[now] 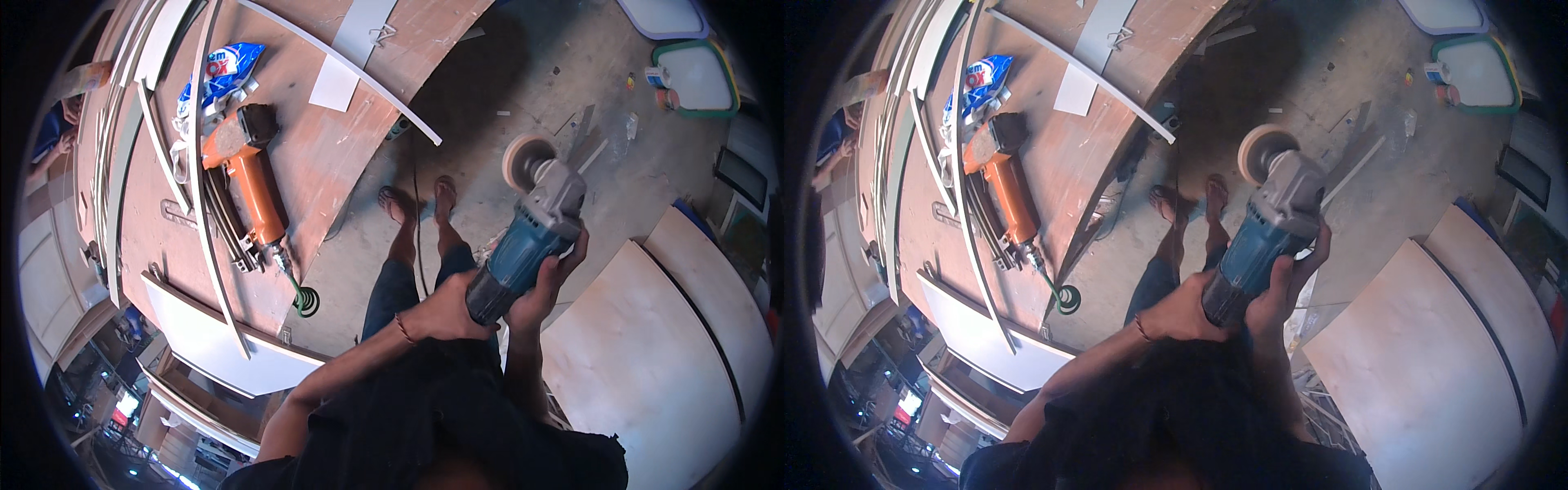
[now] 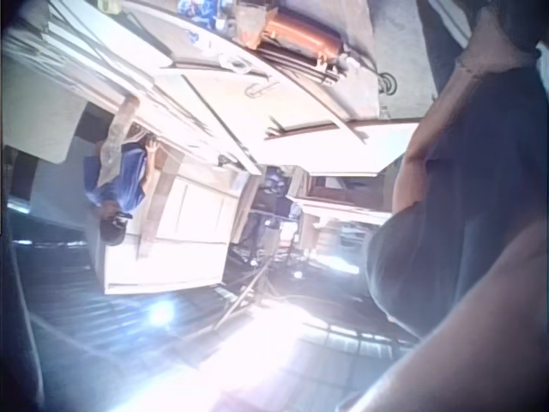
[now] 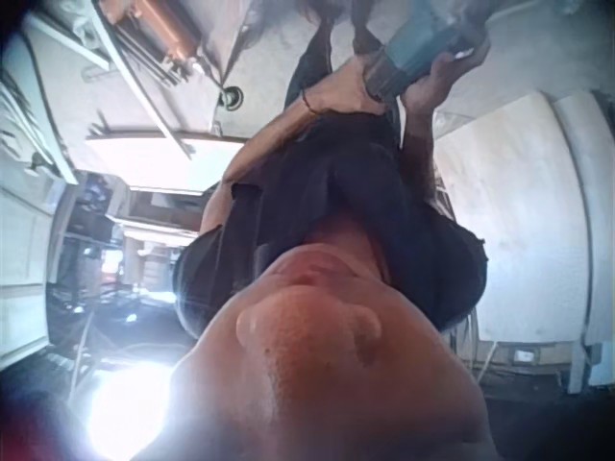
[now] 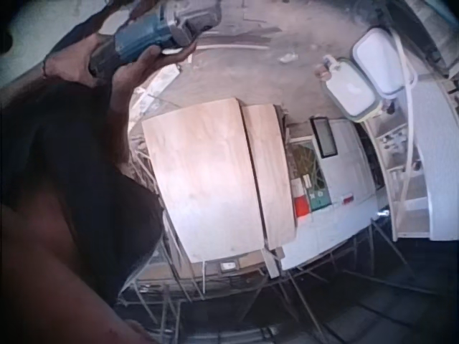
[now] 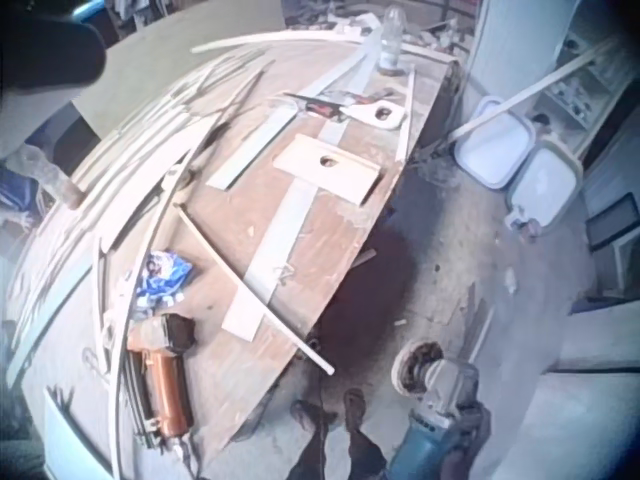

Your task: The person cuts a thin wooden strip with a hand saw, then smooths the edges of a white board using an angle grinder. They attach the cut strip to the board using a nail gun, then flip the board and attach another strip to the opposite side.

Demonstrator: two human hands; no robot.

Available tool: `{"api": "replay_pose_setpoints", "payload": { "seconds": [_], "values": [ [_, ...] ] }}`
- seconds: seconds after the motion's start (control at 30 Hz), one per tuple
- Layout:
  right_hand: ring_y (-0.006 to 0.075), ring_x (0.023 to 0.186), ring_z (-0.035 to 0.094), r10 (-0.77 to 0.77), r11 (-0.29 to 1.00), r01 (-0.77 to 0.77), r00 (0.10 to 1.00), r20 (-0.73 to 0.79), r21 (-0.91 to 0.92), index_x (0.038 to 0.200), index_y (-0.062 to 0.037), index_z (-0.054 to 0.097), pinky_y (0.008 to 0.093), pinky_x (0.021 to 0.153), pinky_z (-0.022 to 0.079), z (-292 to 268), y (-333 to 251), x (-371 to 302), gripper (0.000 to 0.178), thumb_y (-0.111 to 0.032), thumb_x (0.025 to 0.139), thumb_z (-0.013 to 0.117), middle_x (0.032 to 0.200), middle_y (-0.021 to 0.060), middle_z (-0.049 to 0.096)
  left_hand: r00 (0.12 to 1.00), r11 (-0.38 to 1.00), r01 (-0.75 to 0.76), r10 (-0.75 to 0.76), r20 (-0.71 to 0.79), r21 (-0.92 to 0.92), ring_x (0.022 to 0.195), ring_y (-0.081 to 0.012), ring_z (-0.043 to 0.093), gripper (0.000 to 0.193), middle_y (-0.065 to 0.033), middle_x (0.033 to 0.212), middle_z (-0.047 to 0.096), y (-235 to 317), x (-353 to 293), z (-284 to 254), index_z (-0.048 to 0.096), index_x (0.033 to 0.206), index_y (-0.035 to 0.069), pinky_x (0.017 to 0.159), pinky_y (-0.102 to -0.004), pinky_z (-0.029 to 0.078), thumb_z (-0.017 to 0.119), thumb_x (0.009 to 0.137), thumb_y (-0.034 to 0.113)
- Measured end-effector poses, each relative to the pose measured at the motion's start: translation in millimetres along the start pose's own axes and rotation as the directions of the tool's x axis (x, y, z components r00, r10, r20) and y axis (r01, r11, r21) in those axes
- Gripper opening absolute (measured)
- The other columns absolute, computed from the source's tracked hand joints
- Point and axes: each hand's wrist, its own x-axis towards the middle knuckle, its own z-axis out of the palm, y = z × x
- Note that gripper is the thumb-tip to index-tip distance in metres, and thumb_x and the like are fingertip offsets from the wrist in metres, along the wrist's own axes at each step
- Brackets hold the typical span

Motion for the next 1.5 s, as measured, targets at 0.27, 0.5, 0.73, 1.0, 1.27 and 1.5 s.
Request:
{"api": "replay_pose_setpoints", "payload": {
  "seconds": [0.27,0.5,0.73,1.0,1.27,1.5],
  "values": [
    [0.0302,0.098,0.062,0.017,0.99,-0.016,1.0,0.005,-0.14,0.149,-0.0107,0.017,0.0408,0.078,0.056,-37.6,56.6,15.2,0.078,-0.045,0.092,0.057,0.128,0.0199,0.047,0.985,0.921,0.169,-0.151,-0.077,0.35,0.103,-0.0321,0.065,0.076,-0.0215,0.106,0.066,-46.2,8.0,3.0,0.05,0.124,-0.004,0.092,-0.0379,0.05,0.087,0.064,0.025],
    [0.0256,0.073,0.065,0.469,0.763,-0.461,0.877,0.103,0.453,0.136,-0.0024,0.04,0.0363,0.063,0.056,-70.5,97.8,41.6,0.068,-0.054,0.092,0.048,0.11,0.0207,0.06,0.878,0.21,-0.191,0.473,0.071,0.959,0.109,-0.0332,0.058,0.028,-0.0119,0.109,0.065,107.4,44.1,-115.2,0.069,0.112,0.009,0.09,-0.0441,0.048,0.069,0.088,0.024],
    [0.0259,0.074,0.066,0.547,0.541,-0.625,0.77,0.33,0.562,0.128,0.0025,0.047,0.0367,0.063,0.057,-76.8,98.9,47.7,0.072,-0.06,0.092,0.044,0.104,0.0184,0.062,0.804,-0.135,-0.387,0.436,0.405,0.912,0.11,-0.0308,0.059,0.032,-0.0091,0.115,0.065,88.5,66.6,-205.0,0.069,0.113,0.009,0.093,-0.0416,0.047,0.07,0.082,0.013],
    [0.0287,0.072,0.067,0.591,0.31,-0.8,0.585,0.555,0.513,0.126,0.005,0.048,0.0358,0.06,0.058,-44.2,94.1,52.1,0.08,-0.065,0.089,0.046,0.092,0.02,0.062,0.783,-0.067,-0.402,0.491,0.381,0.913,0.106,-0.0289,0.057,0.034,-0.0078,0.108,0.065,81.4,77.4,-205.2,0.071,0.109,0.008,0.091,-0.0416,0.045,0.076,0.076,0.015],
    [0.0257,0.067,0.068,0.654,0.411,-0.845,0.534,0.535,0.341,0.12,0.0056,0.05,0.0348,0.056,0.058,-12.1,85.7,61.6,0.08,-0.068,0.089,0.043,0.081,0.0186,0.064,0.743,0.13,-0.545,0.532,0.406,0.828,0.101,-0.0261,0.058,0.027,-0.0101,0.102,0.063,70.3,91.5,-224.3,0.074,0.105,0.004,0.09,-0.0401,0.047,0.075,0.08,0.014],
    [0.0263,0.068,0.069,0.66,0.397,-0.872,0.489,0.571,0.287,0.123,0.0064,0.048,0.0354,0.056,0.06,-0.4,71.8,69.0,0.08,-0.067,0.09,0.041,0.082,0.0203,0.064,0.761,0.171,-0.526,0.531,0.372,0.833,0.1,-0.0241,0.059,0.025,-0.0089,0.102,0.064,70.7,90.1,-220.7,0.075,0.103,0.006,0.087,-0.0375,0.049,0.076,0.079,0.014]
  ]
}}
